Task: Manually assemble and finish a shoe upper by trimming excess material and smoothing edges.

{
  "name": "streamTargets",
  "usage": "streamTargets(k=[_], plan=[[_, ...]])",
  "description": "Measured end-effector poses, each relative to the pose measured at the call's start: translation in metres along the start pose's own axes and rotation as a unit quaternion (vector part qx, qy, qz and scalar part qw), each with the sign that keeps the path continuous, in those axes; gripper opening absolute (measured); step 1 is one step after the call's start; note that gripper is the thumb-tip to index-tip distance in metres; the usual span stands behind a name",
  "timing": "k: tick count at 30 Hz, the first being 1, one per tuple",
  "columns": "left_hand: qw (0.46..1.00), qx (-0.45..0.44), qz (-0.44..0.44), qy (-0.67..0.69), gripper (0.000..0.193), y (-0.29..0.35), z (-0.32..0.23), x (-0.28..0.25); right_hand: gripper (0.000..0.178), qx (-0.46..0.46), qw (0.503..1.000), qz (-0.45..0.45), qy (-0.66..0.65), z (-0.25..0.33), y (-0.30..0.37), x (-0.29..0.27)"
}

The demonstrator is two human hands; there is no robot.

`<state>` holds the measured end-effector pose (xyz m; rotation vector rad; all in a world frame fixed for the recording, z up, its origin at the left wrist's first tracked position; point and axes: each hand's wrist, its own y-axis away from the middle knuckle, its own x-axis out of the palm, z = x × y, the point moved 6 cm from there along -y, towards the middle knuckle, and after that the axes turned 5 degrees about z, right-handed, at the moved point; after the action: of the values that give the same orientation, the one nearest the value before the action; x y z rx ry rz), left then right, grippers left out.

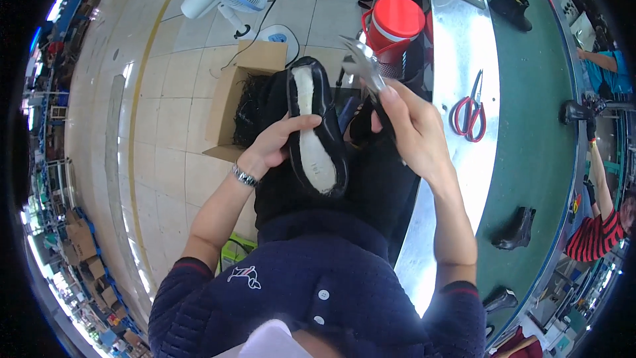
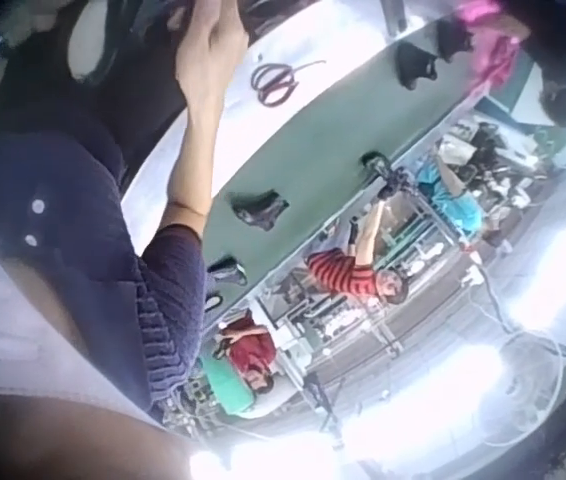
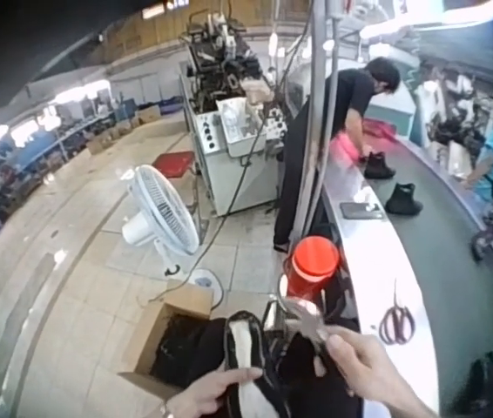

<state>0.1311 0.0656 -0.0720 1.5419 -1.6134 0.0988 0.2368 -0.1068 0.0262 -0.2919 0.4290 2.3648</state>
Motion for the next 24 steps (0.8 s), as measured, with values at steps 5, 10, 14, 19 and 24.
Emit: streamTargets(k=[5, 10, 14, 19, 24], plan=[[0.992, 0.088, 0.029, -0.082, 0.111, 0.010, 0.023, -0.001, 0.023, 0.016, 0.969, 0.011, -0.244, -0.036, 0.041, 0.009], [0.955, 0.185, 0.092, -0.214, 0.143, -0.003, 0.057, -0.002, 0.027, 0.135, 0.952, 0.129, -0.243, -0.065, 0.070, 0.041], [0.937, 0.173, 0.131, -0.275, 0.150, -0.007, 0.080, -0.008, 0.042, 0.252, 0.920, 0.172, -0.245, -0.078, 0.083, 0.065], [0.979, 0.102, 0.134, -0.115, 0.110, -0.006, 0.078, -0.007, 0.046, 0.252, 0.906, 0.223, -0.257, -0.091, 0.089, 0.076], [0.981, 0.139, 0.007, -0.136, 0.075, -0.010, 0.070, 0.010, 0.049, 0.236, 0.912, 0.240, -0.236, -0.088, 0.090, 0.085]])
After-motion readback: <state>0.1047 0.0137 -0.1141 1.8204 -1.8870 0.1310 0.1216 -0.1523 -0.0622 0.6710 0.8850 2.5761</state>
